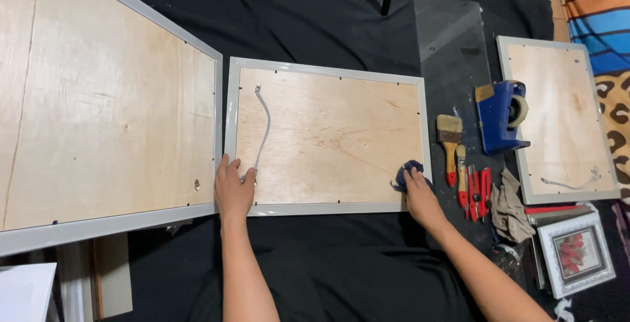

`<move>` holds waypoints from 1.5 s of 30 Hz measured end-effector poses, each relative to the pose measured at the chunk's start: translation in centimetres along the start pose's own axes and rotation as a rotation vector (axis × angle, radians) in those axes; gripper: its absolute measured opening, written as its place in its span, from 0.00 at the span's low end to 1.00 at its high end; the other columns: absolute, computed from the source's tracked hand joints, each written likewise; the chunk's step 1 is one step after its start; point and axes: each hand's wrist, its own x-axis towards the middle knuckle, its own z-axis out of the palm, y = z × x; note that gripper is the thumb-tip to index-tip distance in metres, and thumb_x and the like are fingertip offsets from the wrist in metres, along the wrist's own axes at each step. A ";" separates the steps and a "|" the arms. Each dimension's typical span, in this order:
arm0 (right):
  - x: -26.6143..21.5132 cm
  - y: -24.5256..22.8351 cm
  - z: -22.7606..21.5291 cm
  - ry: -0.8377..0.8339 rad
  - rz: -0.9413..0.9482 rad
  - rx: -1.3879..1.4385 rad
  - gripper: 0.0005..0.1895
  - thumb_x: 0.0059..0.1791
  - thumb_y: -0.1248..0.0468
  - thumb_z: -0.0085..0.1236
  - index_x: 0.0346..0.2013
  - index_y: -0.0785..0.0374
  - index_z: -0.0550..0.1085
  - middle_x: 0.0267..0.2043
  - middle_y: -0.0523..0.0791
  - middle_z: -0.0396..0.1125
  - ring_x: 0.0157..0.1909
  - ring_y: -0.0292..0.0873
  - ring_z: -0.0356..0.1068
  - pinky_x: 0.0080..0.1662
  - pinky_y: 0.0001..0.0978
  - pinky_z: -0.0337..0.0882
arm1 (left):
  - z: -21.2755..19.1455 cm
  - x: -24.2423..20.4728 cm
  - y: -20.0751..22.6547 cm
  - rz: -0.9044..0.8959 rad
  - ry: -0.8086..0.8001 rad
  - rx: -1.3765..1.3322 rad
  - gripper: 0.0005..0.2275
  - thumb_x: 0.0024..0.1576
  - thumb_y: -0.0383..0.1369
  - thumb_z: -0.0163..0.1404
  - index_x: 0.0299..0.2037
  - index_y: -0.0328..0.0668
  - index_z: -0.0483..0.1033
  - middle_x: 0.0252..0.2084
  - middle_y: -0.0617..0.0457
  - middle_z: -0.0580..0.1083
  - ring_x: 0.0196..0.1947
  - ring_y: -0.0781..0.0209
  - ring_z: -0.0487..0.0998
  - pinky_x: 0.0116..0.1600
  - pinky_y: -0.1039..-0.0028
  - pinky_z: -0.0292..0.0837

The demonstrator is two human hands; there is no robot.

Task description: The person is cleaning the back panels and surfaces of several picture frames using a brush and a cloth.

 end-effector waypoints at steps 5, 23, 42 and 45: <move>-0.1 -1.6 -0.4 0.112 -0.007 0.043 0.31 0.55 0.71 0.43 0.74 0.56 0.60 0.77 0.50 0.53 0.76 0.54 0.52 0.67 0.44 0.64 | -0.2 -0.5 0.3 0.006 -0.002 0.009 0.22 0.65 0.41 0.45 0.66 0.36 0.67 0.77 0.44 0.54 0.76 0.46 0.53 0.72 0.52 0.56; 23.6 -1.4 -1.0 0.281 0.075 0.283 0.32 0.59 0.58 0.36 0.79 0.56 0.48 0.78 0.54 0.47 0.78 0.63 0.43 0.72 0.65 0.46 | 0.3 0.6 0.7 -0.086 0.072 0.060 0.17 0.63 0.41 0.47 0.59 0.45 0.73 0.72 0.52 0.59 0.73 0.49 0.58 0.69 0.51 0.58; 21.9 -9.2 -0.8 0.437 -0.244 0.187 0.26 0.59 0.60 0.42 0.71 0.66 0.64 0.75 0.57 0.54 0.76 0.62 0.50 0.73 0.50 0.47 | -0.5 -0.2 1.0 -0.022 0.052 -0.019 0.20 0.64 0.40 0.46 0.62 0.37 0.71 0.73 0.45 0.59 0.73 0.44 0.58 0.70 0.48 0.56; 29.8 -9.2 0.5 0.375 0.031 0.343 0.30 0.61 0.49 0.36 0.77 0.53 0.56 0.80 0.44 0.45 0.80 0.53 0.38 0.75 0.49 0.39 | -0.4 0.3 0.8 -0.044 0.058 -0.002 0.20 0.64 0.41 0.46 0.63 0.40 0.71 0.73 0.47 0.58 0.73 0.45 0.57 0.70 0.49 0.56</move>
